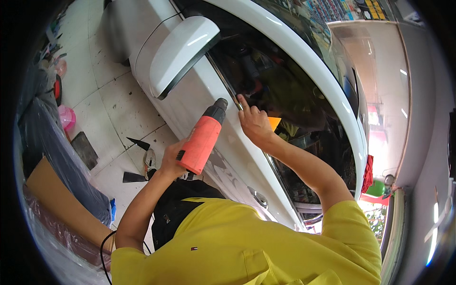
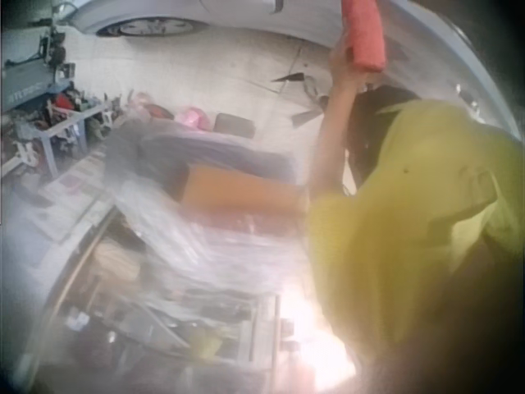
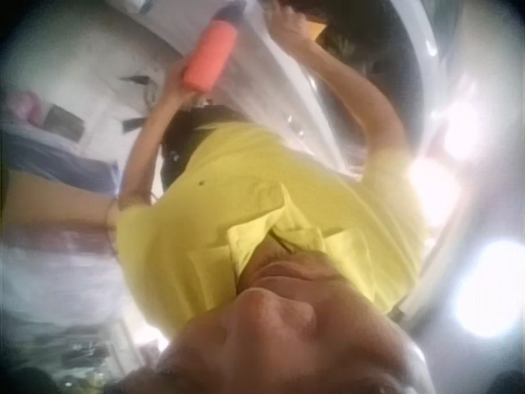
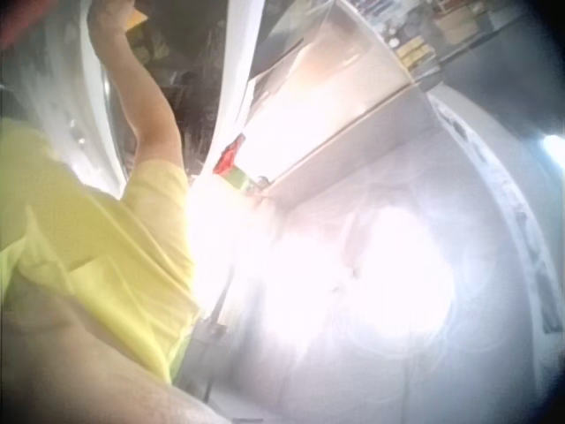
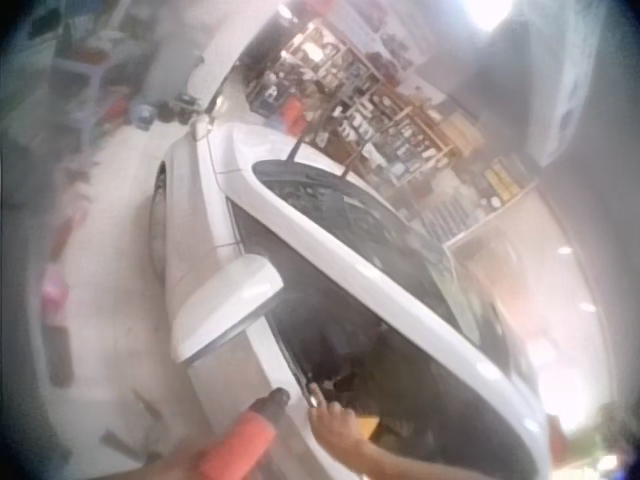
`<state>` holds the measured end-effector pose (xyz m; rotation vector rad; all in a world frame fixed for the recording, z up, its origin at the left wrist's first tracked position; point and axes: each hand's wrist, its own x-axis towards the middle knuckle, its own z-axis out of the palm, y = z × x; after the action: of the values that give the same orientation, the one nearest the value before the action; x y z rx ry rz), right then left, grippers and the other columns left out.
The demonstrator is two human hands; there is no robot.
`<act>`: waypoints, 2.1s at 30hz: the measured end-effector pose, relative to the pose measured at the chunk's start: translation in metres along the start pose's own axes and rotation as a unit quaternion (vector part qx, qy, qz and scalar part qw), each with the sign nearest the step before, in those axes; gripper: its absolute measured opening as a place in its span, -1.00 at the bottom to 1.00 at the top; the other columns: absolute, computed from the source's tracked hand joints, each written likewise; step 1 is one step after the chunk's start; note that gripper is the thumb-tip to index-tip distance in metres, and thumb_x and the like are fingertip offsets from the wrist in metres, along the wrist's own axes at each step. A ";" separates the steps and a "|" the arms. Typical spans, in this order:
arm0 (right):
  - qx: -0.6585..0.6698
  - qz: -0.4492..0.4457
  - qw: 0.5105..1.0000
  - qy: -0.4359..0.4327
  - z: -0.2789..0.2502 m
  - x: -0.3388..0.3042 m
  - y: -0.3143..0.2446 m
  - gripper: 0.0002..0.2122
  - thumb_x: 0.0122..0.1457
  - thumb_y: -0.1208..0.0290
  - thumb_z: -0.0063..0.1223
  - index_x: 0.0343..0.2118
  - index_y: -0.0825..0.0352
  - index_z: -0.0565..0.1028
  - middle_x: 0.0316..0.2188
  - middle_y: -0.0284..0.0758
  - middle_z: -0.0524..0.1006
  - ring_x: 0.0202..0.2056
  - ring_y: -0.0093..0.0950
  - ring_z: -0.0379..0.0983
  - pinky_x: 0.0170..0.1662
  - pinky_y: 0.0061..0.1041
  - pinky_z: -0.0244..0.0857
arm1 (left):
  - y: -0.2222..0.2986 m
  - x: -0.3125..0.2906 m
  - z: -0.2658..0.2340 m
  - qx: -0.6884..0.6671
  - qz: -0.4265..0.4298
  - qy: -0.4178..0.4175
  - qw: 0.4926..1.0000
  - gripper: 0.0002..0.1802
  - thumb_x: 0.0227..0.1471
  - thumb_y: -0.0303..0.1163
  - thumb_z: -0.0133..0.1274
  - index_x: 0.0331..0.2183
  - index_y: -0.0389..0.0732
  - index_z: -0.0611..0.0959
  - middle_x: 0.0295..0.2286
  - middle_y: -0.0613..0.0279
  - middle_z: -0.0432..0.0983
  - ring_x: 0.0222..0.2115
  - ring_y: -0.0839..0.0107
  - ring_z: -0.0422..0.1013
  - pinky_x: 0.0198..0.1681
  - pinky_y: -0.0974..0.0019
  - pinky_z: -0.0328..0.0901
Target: The person applies a tint film to the rear window of a white car. They smooth the film with their hands, trim the edges with a red utility knife, squeegee the surface with a blue tool, wipe the window with a red cloth, and use a heat gun with a yellow squeegee to finish the edges.
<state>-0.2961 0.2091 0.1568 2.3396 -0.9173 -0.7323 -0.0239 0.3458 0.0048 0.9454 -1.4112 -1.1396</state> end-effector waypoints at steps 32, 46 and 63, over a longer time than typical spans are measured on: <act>0.812 0.454 0.338 -0.139 0.084 -0.504 -0.143 -0.40 0.40 -0.15 0.18 -0.39 0.46 0.66 -0.60 -0.27 0.60 -0.62 -0.51 0.50 -0.37 -0.47 0.47 | 0.065 -0.109 0.270 0.215 0.124 -0.169 0.954 -0.50 -0.01 -0.39 0.38 -0.01 -0.31 0.68 -0.30 -0.13 0.67 -0.39 -0.20 0.61 -0.36 -0.02 0.48; 0.764 0.439 0.466 0.085 0.082 -0.498 -0.078 -0.69 0.28 0.26 0.37 -0.11 0.45 0.68 -0.27 -0.02 0.69 -0.28 -0.21 0.66 -0.16 -0.31 0.51 | 0.094 -0.126 0.308 0.314 0.204 -0.090 0.923 -0.74 -0.13 -0.47 0.35 -0.30 -0.23 0.72 -0.40 -0.04 0.65 -0.41 -0.15 0.59 -0.33 0.00 0.48; 0.438 0.231 0.790 0.362 0.094 -0.320 0.003 -0.86 0.21 0.54 0.31 -0.28 0.38 0.51 -0.34 -0.17 0.50 -0.38 -0.12 0.53 -0.38 -0.16 0.48 | 0.042 -0.192 0.220 0.360 0.111 -0.109 0.920 -0.65 -0.10 -0.33 0.43 -0.20 -0.14 0.74 -0.33 0.10 0.69 -0.28 -0.01 0.58 -0.18 0.02 0.38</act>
<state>-0.5580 0.4139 0.1839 2.5428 -1.5317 0.9558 -0.2119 0.5724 -0.0009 1.1363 -2.1319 -0.5525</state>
